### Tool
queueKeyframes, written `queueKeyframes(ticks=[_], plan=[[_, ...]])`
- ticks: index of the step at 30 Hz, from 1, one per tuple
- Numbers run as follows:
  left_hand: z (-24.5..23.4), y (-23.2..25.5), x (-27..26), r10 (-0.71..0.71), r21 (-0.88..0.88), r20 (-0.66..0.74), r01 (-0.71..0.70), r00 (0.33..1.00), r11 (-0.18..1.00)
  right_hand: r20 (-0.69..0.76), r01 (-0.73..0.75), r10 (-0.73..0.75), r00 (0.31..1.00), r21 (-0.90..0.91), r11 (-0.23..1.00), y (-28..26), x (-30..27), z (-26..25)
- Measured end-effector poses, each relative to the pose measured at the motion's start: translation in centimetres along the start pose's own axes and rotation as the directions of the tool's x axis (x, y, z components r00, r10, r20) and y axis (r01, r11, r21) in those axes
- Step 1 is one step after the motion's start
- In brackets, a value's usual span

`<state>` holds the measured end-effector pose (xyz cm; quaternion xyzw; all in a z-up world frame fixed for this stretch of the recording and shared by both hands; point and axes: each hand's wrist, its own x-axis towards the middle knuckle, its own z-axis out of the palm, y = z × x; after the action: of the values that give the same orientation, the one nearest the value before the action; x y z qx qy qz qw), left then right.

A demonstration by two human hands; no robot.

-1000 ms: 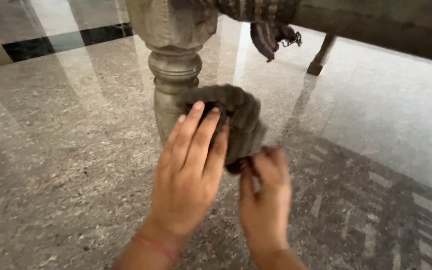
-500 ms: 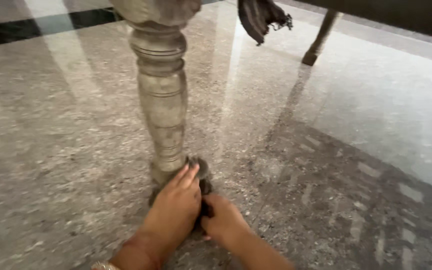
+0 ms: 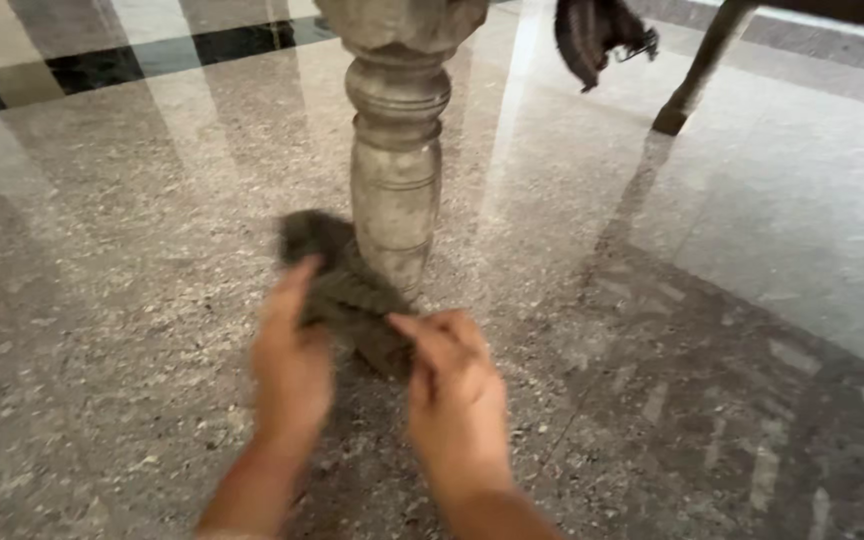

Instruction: The person wipes the woven surface and wooden legs of a charpai bed using a cloth. The person moves around the bed to clean different sections, including the frame and legs, in a repetitive wiping motion.

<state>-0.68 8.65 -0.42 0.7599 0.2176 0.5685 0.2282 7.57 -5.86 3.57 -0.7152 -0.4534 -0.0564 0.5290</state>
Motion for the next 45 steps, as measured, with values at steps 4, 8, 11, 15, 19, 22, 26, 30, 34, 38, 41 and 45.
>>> queueKeyframes(ticks=[4,8,11,15,19,22,26,30,34,38,41,45], plan=[[5.3,-2.0,0.0,-0.591,-0.409,0.342,0.682,0.731,0.607,0.1,-0.196,0.211,0.972,-0.138,0.971,0.9,0.9,0.1],[3.8,-4.9,-2.8,-0.459,-0.175,0.336,0.533,0.823,0.828,0.291,-0.326,0.377,0.879,-0.21,0.922,3.1,0.4,1.3],[3.4,-4.7,-4.4,-0.401,0.229,0.274,0.346,0.874,0.91,0.357,-0.369,0.431,0.829,-0.23,0.901,5.3,-1.0,2.1],[4.6,-1.4,-7.9,-0.522,0.498,0.285,0.341,0.804,0.797,0.381,-0.25,0.356,0.853,-0.301,0.92,8.7,-2.3,2.5],[4.9,2.5,-10.3,-0.342,0.492,0.244,0.188,0.908,0.85,0.331,-0.425,0.539,0.775,-0.36,0.831,10.4,-3.3,1.5],[4.5,5.5,-10.5,-0.505,0.526,0.393,0.262,0.769,0.809,0.22,-0.624,0.661,0.717,-0.218,0.75,9.8,-3.8,-0.9],[4.7,9.8,-9.9,-0.581,0.357,0.532,0.459,0.616,0.814,0.176,-0.821,0.838,0.517,0.379,0.427,6.2,-3.1,-5.6],[6.7,15.2,-9.3,-0.235,0.015,0.569,0.276,0.788,0.961,0.055,-0.669,0.72,0.692,0.424,0.61,1.0,-3.4,-12.3],[6.3,22.5,-6.7,0.196,-0.311,0.642,0.019,0.741,0.95,-0.248,-0.455,0.65,0.718,0.541,0.708,-4.9,-3.0,-21.3],[2.0,31.8,-2.6,0.268,-0.409,0.483,-0.056,0.834,0.911,-0.432,-0.149,0.385,0.816,0.487,0.861,-11.6,-4.4,-28.6],[-1.3,39.3,-0.1,0.212,-0.474,0.332,-0.031,0.919,0.88,-0.477,-0.083,0.28,0.833,0.394,0.916,-16.7,-6.8,-33.1],[-4.1,47.7,2.0,0.155,-0.568,0.221,-0.003,0.963,0.823,-0.552,0.107,-0.056,0.832,0.059,0.993,-22.2,-9.6,-40.2]])
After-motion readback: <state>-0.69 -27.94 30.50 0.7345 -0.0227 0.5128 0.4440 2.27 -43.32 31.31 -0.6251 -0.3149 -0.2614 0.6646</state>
